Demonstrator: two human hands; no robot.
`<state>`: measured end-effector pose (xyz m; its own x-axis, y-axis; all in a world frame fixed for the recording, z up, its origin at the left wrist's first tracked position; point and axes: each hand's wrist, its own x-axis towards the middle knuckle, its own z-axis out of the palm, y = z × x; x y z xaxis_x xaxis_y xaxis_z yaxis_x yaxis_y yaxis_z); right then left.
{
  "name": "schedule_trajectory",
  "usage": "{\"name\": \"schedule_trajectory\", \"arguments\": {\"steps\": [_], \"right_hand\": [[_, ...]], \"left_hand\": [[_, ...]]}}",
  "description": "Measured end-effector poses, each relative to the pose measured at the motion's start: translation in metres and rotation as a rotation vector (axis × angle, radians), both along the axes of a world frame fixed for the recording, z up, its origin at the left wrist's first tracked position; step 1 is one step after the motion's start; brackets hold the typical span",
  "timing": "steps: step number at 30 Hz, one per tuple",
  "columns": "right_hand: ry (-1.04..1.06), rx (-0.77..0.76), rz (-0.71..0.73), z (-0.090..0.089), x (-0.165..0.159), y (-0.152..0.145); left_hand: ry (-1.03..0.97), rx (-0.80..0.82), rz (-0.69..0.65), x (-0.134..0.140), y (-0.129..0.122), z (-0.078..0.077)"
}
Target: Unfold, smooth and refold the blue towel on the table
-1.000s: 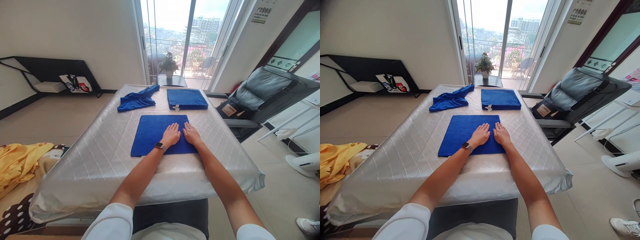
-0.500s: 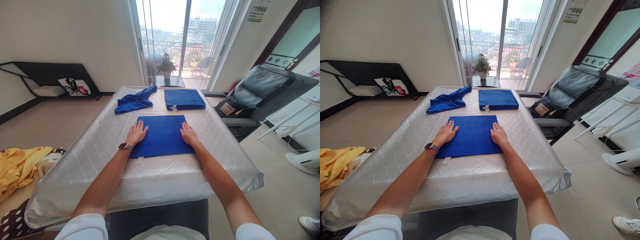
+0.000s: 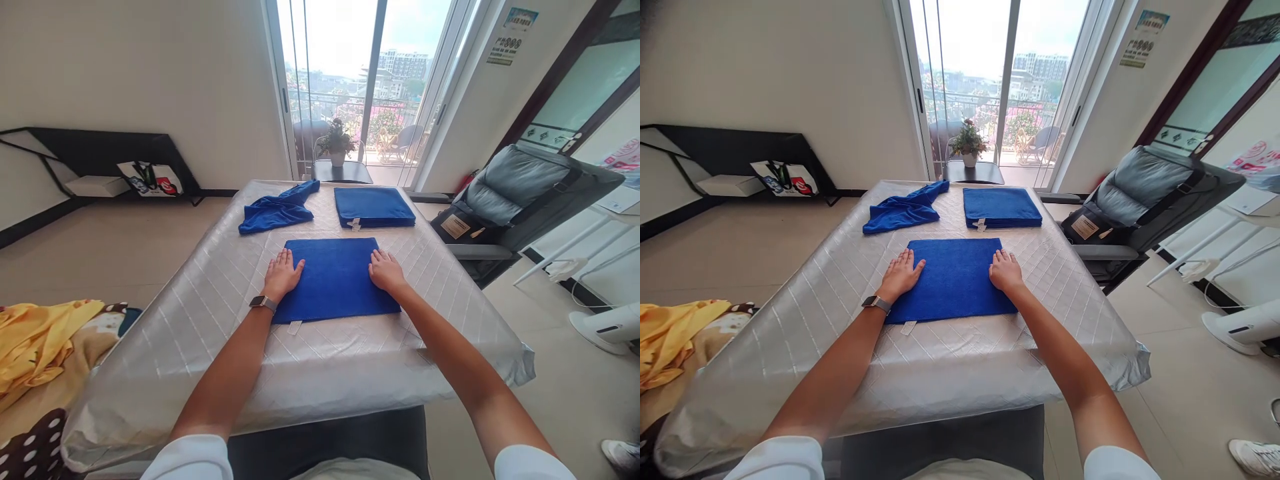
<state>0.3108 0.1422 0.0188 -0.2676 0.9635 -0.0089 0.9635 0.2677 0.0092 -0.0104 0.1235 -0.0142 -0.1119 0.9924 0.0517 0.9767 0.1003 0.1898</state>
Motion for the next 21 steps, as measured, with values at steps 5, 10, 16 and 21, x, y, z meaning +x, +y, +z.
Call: {"name": "schedule_trajectory", "arguments": {"steps": [5, 10, 16, 21], "right_hand": [[0.079, -0.007, 0.003, 0.008, -0.017, 0.035], [0.149, -0.084, -0.058, -0.006, -0.016, 0.061], [0.195, -0.047, -0.089, -0.020, -0.011, 0.064], [0.220, -0.046, -0.090, -0.020, -0.011, 0.063]], "left_hand": [[0.010, -0.002, -0.003, 0.000, -0.001, 0.000], [0.016, -0.001, -0.031, -0.002, -0.002, 0.002], [0.016, 0.013, -0.057, -0.006, -0.001, 0.001], [0.032, 0.006, -0.056, -0.007, -0.001, -0.001]]}}
